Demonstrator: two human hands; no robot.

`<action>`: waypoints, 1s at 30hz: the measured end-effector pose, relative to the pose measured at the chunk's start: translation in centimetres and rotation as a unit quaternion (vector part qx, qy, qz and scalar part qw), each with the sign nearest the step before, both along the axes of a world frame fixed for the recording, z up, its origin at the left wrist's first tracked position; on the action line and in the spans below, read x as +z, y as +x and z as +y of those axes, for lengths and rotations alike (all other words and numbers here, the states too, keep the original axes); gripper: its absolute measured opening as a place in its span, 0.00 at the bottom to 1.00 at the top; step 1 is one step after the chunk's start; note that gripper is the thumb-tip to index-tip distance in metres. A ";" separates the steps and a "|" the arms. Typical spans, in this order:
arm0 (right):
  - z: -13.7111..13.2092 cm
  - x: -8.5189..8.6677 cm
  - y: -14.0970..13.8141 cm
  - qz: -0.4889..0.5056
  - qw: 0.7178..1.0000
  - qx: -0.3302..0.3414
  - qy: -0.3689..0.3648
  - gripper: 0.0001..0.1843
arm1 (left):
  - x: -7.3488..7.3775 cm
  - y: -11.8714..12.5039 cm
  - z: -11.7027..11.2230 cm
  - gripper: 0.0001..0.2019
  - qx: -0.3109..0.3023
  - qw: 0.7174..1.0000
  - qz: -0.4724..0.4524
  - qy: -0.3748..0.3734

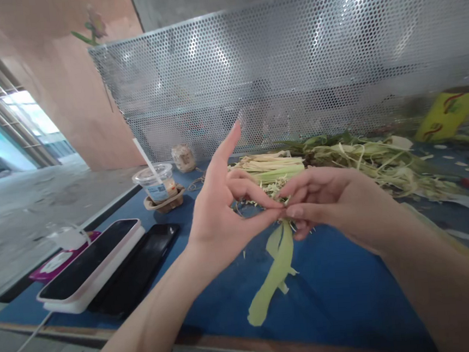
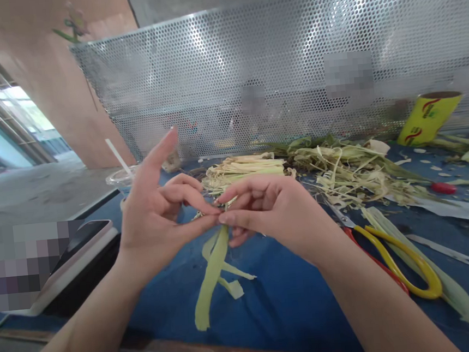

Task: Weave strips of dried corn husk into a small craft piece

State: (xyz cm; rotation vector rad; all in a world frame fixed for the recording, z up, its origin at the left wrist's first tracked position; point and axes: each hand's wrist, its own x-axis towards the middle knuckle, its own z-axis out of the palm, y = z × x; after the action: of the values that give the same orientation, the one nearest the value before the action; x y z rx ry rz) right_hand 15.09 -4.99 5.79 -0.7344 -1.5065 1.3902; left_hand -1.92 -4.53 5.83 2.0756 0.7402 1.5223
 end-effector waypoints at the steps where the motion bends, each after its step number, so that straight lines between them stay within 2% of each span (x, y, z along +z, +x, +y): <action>1: 0.1 0.0 0.0 0.003 1.000 -0.005 -0.004 0.07 | -0.1 0.1 -0.1 0.44 0.010 1.000 0.005 0.024; 5: 0.3 -0.2 0.2 0.034 0.998 -0.010 -0.045 0.04 | -0.4 0.2 -0.5 0.42 0.049 0.995 0.021 0.083; 10: 0.5 -0.5 0.1 0.062 0.996 -0.031 -0.056 0.06 | -0.3 0.3 -0.8 0.45 0.087 0.993 0.039 0.071; 14: 0.5 -0.7 -0.1 0.068 0.995 -0.066 0.008 0.06 | 0.0 0.2 -0.7 0.49 0.080 0.996 0.044 0.001; 18: 0.4 -1.0 -0.3 0.050 0.987 -0.124 0.086 0.08 | 0.1 0.1 -0.6 0.46 0.050 0.996 0.010 -0.070; 24: 0.2 -1.1 -0.9 0.045 0.965 -0.201 0.161 0.11 | 0.2 0.4 -0.4 0.46 0.045 0.992 -0.030 -0.115; 30: -0.1 -1.3 -1.3 0.025 0.952 -0.224 0.207 0.15 | 0.2 0.4 -0.4 0.44 -0.001 0.986 -0.051 -0.156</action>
State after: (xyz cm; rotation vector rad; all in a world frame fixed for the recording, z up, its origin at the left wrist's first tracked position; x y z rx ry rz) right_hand 13.83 -5.10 4.48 -0.7085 -1.4170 0.7173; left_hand -1.57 -4.91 5.98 1.7545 0.8752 1.3978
